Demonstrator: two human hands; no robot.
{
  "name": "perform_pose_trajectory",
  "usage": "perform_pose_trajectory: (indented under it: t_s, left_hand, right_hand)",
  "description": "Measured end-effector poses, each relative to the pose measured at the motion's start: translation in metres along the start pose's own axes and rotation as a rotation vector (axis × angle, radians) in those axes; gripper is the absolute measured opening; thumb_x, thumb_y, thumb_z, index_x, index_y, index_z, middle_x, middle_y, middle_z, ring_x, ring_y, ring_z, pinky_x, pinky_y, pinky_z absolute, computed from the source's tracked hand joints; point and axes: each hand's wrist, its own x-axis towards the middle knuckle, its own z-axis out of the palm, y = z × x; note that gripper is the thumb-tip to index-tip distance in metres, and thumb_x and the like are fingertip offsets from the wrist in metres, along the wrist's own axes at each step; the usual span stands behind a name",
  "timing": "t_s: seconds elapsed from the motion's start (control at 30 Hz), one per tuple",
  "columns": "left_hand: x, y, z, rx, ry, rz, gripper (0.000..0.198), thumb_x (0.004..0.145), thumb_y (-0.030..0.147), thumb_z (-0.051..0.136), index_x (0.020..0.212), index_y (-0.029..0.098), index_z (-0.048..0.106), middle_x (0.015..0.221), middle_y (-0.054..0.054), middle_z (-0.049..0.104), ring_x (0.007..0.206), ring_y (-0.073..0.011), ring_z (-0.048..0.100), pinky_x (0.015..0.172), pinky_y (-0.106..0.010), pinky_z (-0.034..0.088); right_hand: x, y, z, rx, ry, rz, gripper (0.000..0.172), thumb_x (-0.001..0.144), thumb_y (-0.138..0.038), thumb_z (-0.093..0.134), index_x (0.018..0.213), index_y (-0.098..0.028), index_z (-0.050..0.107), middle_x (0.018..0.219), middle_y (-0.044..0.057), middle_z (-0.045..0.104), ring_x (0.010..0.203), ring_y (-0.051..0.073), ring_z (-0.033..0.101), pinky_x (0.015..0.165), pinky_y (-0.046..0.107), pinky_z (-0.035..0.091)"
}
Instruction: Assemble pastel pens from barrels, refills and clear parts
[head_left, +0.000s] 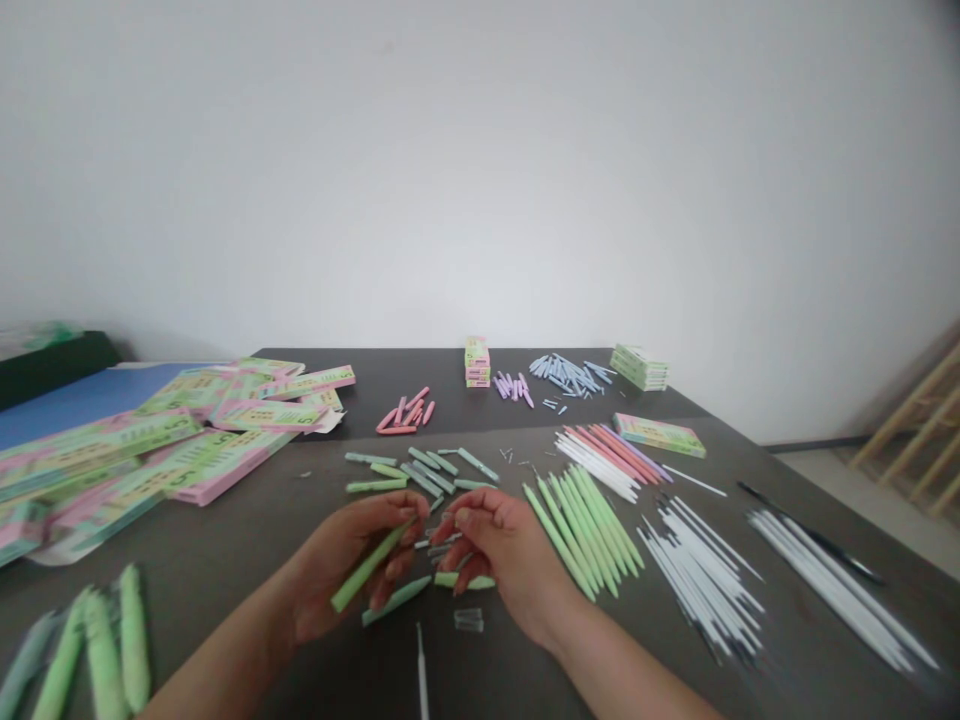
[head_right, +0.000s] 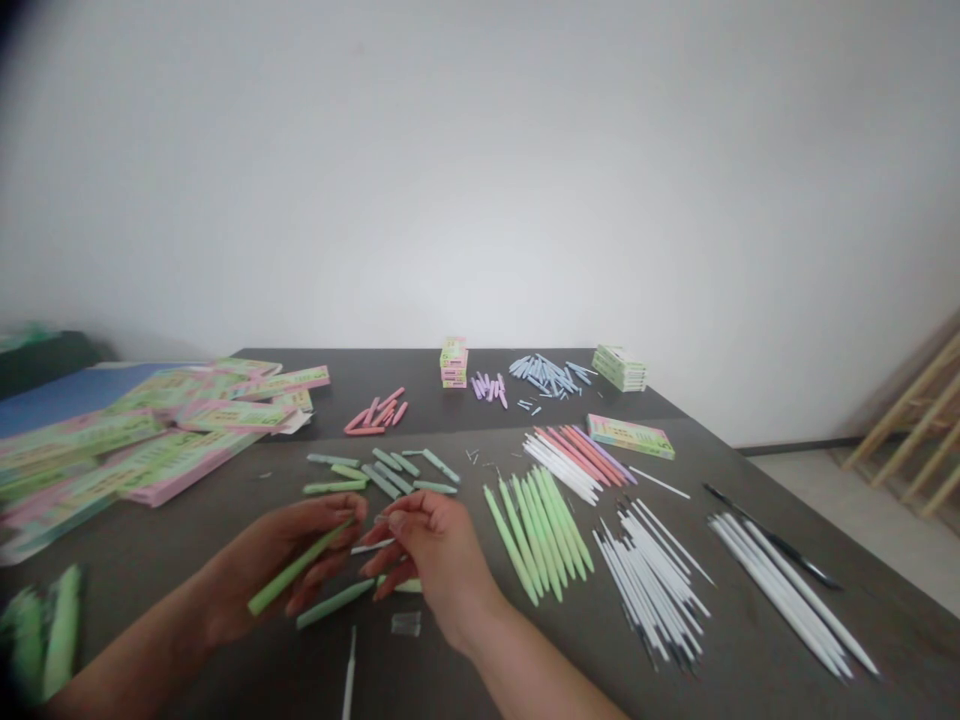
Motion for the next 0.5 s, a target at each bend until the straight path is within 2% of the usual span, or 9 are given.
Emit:
perform_pose_trajectory:
  t_s: [0.1,0.2,0.27,0.37,0.5]
  left_hand:
    - [-0.006,-0.002,0.016,-0.005,-0.058,-0.050,0.007,0.081,0.021,0.050,0.084,0.017,0.055,0.047,0.007,0.041,0.031,-0.0032,0.025,0.027,-0.012,0.029]
    - [-0.009,-0.002,0.024,-0.018,-0.049,-0.093,0.011,0.084,0.028,0.050,0.082,0.018,0.053,0.051,0.007,0.041,0.034,-0.0025,0.022,0.027,-0.010,0.021]
    - [-0.009,-0.002,0.027,-0.024,-0.063,-0.113,0.016,0.084,0.034,0.051,0.080,0.018,0.052,0.055,0.006,0.043,0.036,-0.0021,0.022,0.027,-0.010,0.019]
    - [-0.007,-0.005,0.029,-0.030,-0.080,-0.080,0.016,0.083,0.032,0.055,0.077,0.018,0.051,0.057,0.007,0.044,0.035,-0.0011,0.017,0.026,-0.011,0.018]
    - [-0.004,-0.011,0.029,-0.026,-0.049,-0.071,0.019,0.081,0.031,0.057,0.072,0.016,0.051,0.051,0.008,0.039,0.034,-0.0004,0.015,0.026,-0.010,0.016]
  right_hand:
    - [0.001,-0.001,-0.002,-0.149,0.036,-0.085,0.028,0.070,-0.039,0.064,0.077,-0.014,0.055,0.067,0.001,0.063,0.042,0.009,0.052,0.033,0.017,0.039]
    - [0.001,-0.001,-0.006,-0.353,0.066,-0.159,0.021,0.078,-0.037,0.055,0.077,-0.015,0.057,0.058,-0.003,0.057,0.036,0.005,0.041,0.032,0.016,0.031]
    - [0.000,-0.002,-0.008,-0.530,0.083,-0.250,0.018,0.082,-0.031,0.052,0.075,-0.016,0.059,0.055,-0.003,0.054,0.041,0.006,0.043,0.040,0.017,0.034]
    - [-0.003,-0.003,-0.009,-0.714,0.080,-0.339,0.016,0.083,-0.025,0.051,0.074,-0.016,0.061,0.058,-0.002,0.056,0.055,0.010,0.051,0.054,0.021,0.039]
    - [-0.003,-0.004,-0.007,-0.708,0.060,-0.342,0.017,0.083,-0.024,0.050,0.074,-0.016,0.062,0.063,0.000,0.059,0.061,0.011,0.054,0.057,0.022,0.039]
